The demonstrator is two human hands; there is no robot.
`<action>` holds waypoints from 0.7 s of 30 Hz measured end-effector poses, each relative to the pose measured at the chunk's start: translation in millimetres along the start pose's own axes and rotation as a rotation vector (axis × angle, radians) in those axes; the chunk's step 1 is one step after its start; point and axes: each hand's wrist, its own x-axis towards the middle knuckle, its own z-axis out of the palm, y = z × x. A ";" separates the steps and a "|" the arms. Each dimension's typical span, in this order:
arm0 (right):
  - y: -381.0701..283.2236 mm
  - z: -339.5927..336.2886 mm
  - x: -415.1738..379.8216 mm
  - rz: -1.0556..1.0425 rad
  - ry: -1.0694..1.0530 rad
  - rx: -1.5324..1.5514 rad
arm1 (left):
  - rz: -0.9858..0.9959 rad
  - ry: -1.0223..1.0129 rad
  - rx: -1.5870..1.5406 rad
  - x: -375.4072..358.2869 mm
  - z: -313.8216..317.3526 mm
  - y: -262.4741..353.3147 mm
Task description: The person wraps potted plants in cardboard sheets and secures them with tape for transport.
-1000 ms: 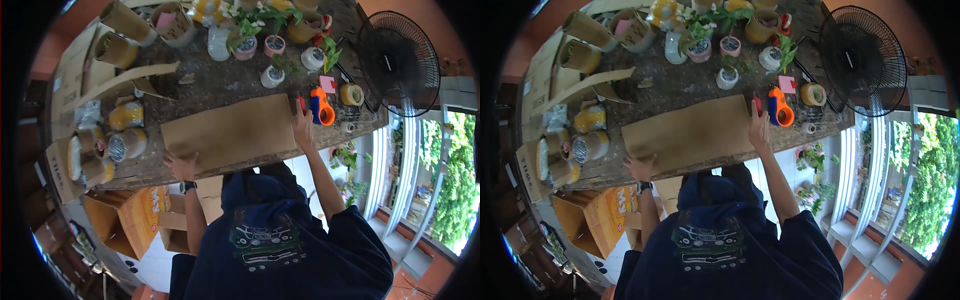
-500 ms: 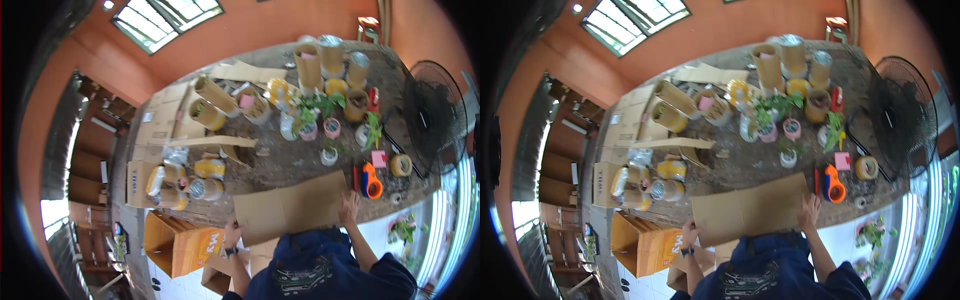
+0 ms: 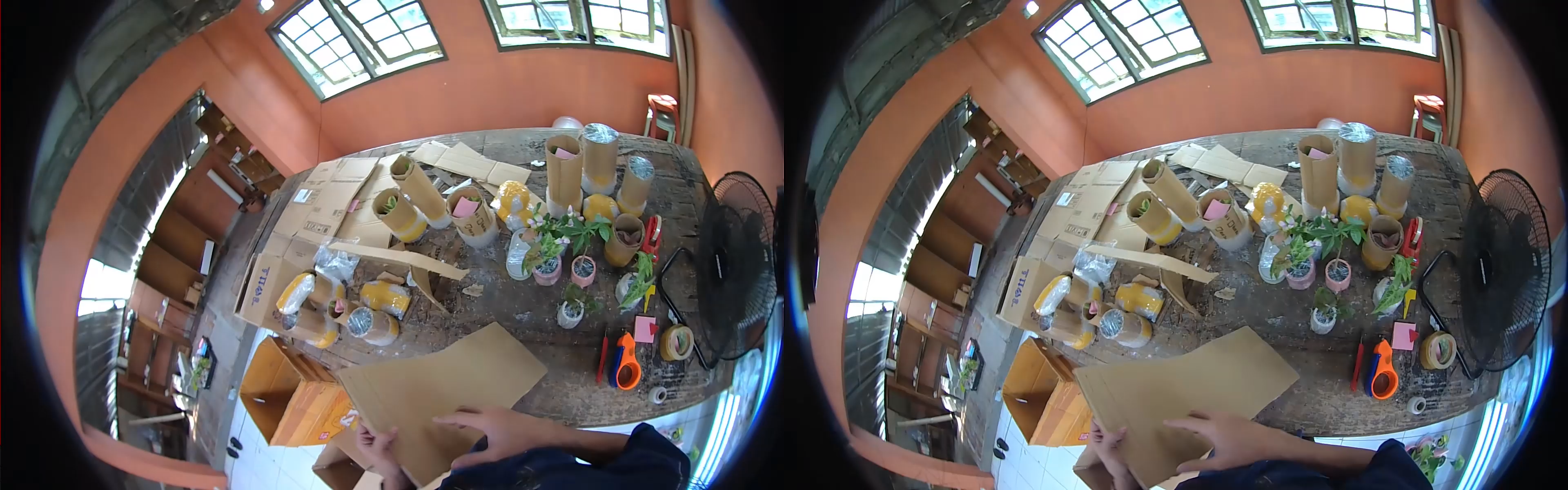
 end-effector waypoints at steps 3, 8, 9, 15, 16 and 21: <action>-16.9 6.7 0.5 -0.091 -0.132 -0.024 | 0.047 0.190 0.069 -48.5 -3.0 -63.8; 16.6 41.0 -18.7 0.003 -0.329 -0.088 | -0.377 0.203 0.232 -99.0 -45.0 -103.4; 25.8 46.3 -25.1 0.038 -0.358 -0.103 | -0.470 0.173 0.191 -108.3 -40.8 -99.3; 66.8 49.6 -71.3 0.241 -0.351 -0.177 | -0.628 -0.220 -0.034 -135.7 -30.9 -111.9; 69.2 44.6 -77.3 0.255 -0.300 -0.169 | -0.429 -0.322 0.258 -135.0 -21.5 -106.3; 91.6 20.2 -100.3 0.394 -0.209 -0.260 | 0.604 -0.797 1.225 -107.9 4.4 -58.8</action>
